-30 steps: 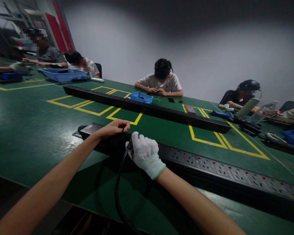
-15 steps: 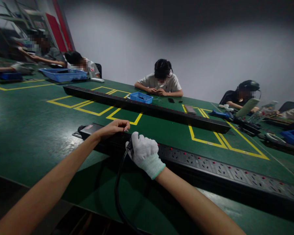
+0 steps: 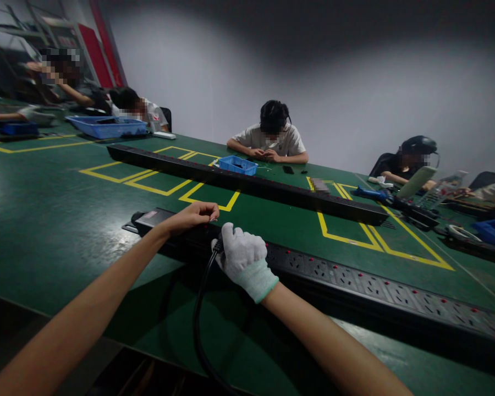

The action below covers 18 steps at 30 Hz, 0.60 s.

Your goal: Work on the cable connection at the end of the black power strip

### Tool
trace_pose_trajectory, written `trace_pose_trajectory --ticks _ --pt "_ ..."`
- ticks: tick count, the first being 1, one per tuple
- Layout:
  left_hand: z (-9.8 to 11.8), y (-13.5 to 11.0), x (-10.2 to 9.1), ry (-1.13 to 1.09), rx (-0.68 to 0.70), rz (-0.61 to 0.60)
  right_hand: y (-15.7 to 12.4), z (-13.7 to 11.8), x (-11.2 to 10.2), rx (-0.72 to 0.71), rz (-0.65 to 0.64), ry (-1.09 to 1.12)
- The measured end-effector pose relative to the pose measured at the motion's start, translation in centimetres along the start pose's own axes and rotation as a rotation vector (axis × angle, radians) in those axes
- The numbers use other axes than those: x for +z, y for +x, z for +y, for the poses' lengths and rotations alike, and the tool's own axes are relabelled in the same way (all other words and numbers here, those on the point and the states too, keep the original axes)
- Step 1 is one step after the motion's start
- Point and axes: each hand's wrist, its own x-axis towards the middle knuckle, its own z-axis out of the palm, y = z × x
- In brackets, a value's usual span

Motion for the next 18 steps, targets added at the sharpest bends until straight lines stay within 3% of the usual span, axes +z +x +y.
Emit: trace_pose_trajectory --ticks 18 --pt "-0.43 0.06 -0.16 0.044 0.014 -0.004 0.11 0.06 -0.25 0.014 -0.002 0.031"
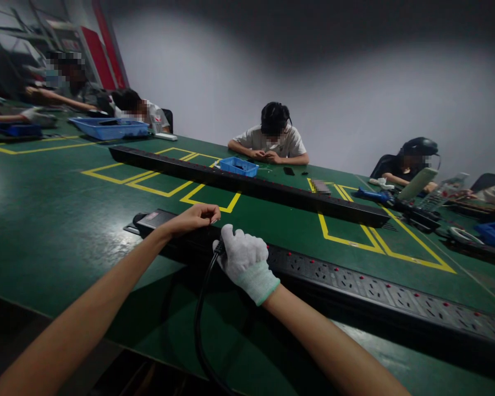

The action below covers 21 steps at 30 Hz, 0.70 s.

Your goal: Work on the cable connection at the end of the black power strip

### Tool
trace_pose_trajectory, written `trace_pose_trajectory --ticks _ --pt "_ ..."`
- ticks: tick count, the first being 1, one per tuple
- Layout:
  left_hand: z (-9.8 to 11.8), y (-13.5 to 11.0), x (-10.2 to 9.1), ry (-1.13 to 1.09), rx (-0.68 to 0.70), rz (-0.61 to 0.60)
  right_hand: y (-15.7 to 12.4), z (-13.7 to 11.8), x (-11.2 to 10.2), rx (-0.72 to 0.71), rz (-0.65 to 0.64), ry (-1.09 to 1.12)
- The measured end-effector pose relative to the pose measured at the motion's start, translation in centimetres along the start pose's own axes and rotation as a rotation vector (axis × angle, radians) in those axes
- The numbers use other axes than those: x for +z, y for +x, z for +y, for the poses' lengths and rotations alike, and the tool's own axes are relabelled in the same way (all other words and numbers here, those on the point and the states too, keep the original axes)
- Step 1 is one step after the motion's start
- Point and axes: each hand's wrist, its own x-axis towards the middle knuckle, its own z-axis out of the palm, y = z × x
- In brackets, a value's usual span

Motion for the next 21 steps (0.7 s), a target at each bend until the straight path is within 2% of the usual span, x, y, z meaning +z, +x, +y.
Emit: trace_pose_trajectory --ticks 4,11,16,21 --pt "-0.3 0.1 -0.2 0.016 0.015 -0.009 0.1 0.0 -0.3 0.016 -0.014 0.008" --pt "-1.2 0.1 -0.5 0.038 0.028 -0.024 1.5 -0.3 -0.8 0.089 -0.126 0.024" --pt "-2.5 0.4 -0.6 0.014 0.040 -0.016 2.9 0.1 -0.9 0.119 -0.118 0.022" --pt "-3.0 0.7 -0.6 -0.029 0.053 -0.005 1.9 0.0 -1.5 0.076 -0.066 0.019"
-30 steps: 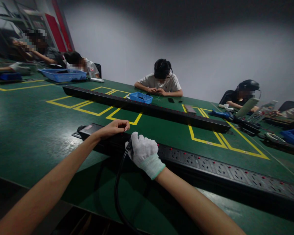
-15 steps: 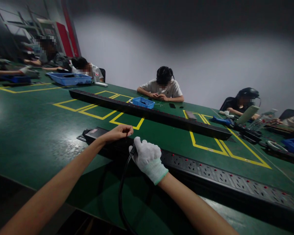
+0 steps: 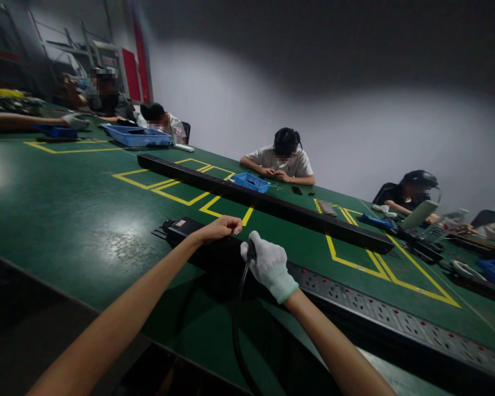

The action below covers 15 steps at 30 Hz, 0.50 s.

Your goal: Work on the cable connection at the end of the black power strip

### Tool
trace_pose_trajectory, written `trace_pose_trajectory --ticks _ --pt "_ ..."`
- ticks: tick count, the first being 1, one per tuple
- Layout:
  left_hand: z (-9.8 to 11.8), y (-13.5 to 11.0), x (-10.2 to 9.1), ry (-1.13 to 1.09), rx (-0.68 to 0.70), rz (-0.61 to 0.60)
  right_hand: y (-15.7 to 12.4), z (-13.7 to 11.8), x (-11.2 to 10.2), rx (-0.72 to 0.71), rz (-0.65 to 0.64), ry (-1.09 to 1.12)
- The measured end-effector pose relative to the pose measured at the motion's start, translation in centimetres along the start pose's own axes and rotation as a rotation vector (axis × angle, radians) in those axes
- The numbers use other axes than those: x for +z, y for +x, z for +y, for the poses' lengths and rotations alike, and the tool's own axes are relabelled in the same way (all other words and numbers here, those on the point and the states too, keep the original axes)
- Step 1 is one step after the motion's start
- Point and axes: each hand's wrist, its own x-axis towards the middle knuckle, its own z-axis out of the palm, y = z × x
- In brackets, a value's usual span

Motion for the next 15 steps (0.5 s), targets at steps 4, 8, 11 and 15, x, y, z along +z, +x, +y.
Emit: trace_pose_trajectory --ticks 4,8,11,15 --pt "0.1 0.0 0.0 -0.035 -0.003 0.027 -1.4 -1.1 -0.5 -0.103 0.021 0.014" --pt "0.2 0.1 -0.1 -0.084 -0.018 0.099 -0.5 -2.3 -0.6 -0.087 -0.002 0.032" --pt "0.2 0.2 0.0 -0.125 -0.039 0.161 1.7 -2.9 -0.3 -0.023 -0.043 0.012" --pt "-0.1 0.7 0.0 -0.164 -0.069 0.266 4.7 -3.2 0.0 0.028 -0.091 -0.028"
